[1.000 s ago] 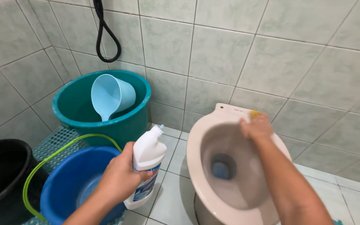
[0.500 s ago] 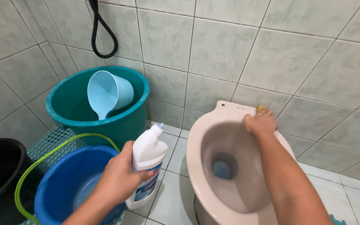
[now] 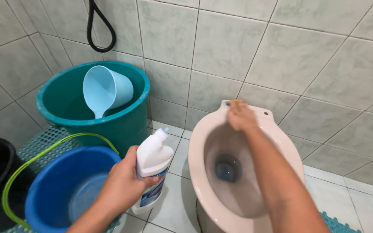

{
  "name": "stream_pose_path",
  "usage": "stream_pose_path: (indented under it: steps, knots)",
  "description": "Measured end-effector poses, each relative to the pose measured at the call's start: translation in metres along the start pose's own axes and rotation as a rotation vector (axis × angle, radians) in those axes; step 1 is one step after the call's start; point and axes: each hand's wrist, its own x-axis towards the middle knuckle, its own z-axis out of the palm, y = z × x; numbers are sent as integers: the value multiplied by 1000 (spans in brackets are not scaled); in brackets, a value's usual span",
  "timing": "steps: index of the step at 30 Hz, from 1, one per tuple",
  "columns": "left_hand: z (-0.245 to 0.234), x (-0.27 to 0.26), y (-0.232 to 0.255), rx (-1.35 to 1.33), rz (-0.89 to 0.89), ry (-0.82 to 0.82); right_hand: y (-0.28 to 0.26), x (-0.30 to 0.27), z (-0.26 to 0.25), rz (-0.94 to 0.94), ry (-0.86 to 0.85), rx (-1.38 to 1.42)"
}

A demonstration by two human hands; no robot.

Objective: Cleaning bathroom wall tiles and a toilet bowl using cleaning liquid and a sponge.

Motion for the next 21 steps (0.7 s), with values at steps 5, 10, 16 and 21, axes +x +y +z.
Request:
stream_pose_path:
  steps: [5,10,16,21]
  knots:
    - [-1,-2,-9,32,46,34,56,-22,-13,126,8,-27]
    - [-5,-9,-1,63,37,43,92,-52,-13,185,16,-38]
    - [-1,-23,-6,86,58,50,134,-102,-9,128,48,-25]
    - [-7,-44,-6,98,122,59,152,-157,1,43,90,-9]
